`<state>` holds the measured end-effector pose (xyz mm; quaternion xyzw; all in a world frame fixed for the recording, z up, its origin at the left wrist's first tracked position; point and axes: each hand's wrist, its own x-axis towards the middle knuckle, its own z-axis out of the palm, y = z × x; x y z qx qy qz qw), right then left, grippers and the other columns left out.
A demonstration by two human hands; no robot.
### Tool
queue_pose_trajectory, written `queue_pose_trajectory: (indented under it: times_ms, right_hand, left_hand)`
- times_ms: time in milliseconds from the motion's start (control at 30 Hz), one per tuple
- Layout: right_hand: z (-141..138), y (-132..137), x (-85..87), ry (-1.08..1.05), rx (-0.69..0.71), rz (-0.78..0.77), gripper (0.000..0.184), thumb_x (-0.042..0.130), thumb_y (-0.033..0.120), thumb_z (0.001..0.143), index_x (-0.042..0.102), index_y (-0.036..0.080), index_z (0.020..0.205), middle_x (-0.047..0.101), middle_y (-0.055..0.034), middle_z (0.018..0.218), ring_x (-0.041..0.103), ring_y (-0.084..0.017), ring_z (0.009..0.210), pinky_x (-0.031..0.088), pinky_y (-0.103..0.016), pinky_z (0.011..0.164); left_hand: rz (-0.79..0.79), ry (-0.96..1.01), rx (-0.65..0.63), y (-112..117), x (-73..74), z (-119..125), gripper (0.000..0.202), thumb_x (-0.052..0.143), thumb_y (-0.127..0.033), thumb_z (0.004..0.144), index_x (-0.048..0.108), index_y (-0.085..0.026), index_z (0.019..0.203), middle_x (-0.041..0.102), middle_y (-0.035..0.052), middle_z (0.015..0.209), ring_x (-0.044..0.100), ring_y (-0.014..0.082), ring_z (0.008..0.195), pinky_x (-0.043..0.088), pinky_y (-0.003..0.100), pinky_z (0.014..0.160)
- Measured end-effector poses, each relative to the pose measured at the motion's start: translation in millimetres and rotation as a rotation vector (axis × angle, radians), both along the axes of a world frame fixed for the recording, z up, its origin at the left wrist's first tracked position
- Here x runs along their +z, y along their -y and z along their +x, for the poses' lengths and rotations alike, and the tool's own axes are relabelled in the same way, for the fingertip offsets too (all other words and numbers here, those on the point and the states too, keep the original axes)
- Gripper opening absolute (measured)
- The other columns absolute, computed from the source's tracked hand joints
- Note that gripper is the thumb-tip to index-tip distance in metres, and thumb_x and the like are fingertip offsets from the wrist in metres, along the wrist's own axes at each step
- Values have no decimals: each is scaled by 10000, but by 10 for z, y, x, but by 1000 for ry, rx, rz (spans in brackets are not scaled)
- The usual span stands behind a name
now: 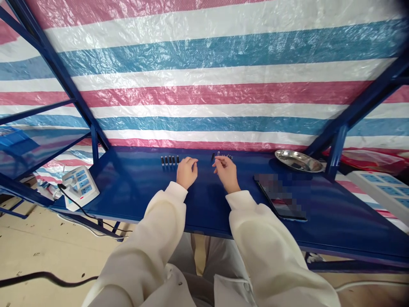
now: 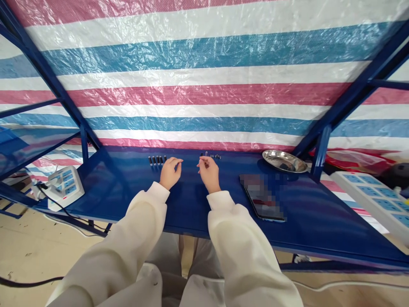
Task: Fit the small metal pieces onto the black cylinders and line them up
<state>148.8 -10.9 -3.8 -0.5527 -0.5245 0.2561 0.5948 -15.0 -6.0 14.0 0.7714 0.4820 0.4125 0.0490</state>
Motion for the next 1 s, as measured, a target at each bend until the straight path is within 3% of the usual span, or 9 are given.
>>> queue_pose_trajectory:
  times_ms: [133, 233, 367, 633, 833, 1000]
  right_hand:
    - [-76, 80, -51, 205, 87, 27, 283, 463, 386, 810, 597, 177, 947, 630, -32, 692, 550, -133, 545, 465, -271, 565]
    - [-80, 82, -72, 310, 120, 24, 276, 441, 366, 827, 605, 189, 959, 633, -38, 697, 575, -152, 588, 466, -279, 611]
    - [-92, 88, -71, 352, 145, 30, 270, 423, 348, 840, 604, 194, 966, 627, -29, 677, 571, -154, 580, 460, -281, 635]
    - [-95, 102, -70, 355, 175, 16, 269, 424, 330, 843, 600, 190, 990, 630, -29, 681, 574, -154, 579, 455, -280, 631]
    - [-92, 96, -68, 338, 175, 4, 270, 434, 363, 840, 600, 203, 981, 629, -27, 685, 575, -154, 580, 454, -272, 608]
    - [-106, 98, -35, 194, 195, -7, 347, 448, 495, 832, 579, 194, 947, 599, -9, 659, 522, -128, 505, 439, -258, 549]
  left_hand:
    - [-11, -169, 251, -51, 314, -222, 243, 493, -176, 840, 637, -194, 1034, 604, 115, 1096, 512, 287, 1063, 375, 460, 924]
    - [-92, -327, 298, -161, 443, -384, 234, 552, -176, 806, 640, -187, 1022, 529, 150, 1228, 415, 353, 1192, 280, 567, 980]
    - [-152, -464, 276, -315, 451, -494, 191, 587, -164, 779, 664, -165, 954, 481, 176, 1277, 345, 386, 1257, 197, 633, 1008]
    - [-140, -569, 266, -459, 347, -512, 137, 587, -152, 769, 693, -173, 853, 532, 150, 1213, 375, 354, 1231, 193, 624, 1021]
    - [-105, -441, 188, -434, 358, -498, 125, 579, -120, 775, 685, -174, 735, 590, 124, 1136, 439, 328, 1170, 213, 590, 1006]
    - [-69, 23, 74, -222, 381, -250, 91, 618, -235, 804, 698, -209, 840, 656, 70, 1026, 547, 251, 1047, 340, 465, 958]
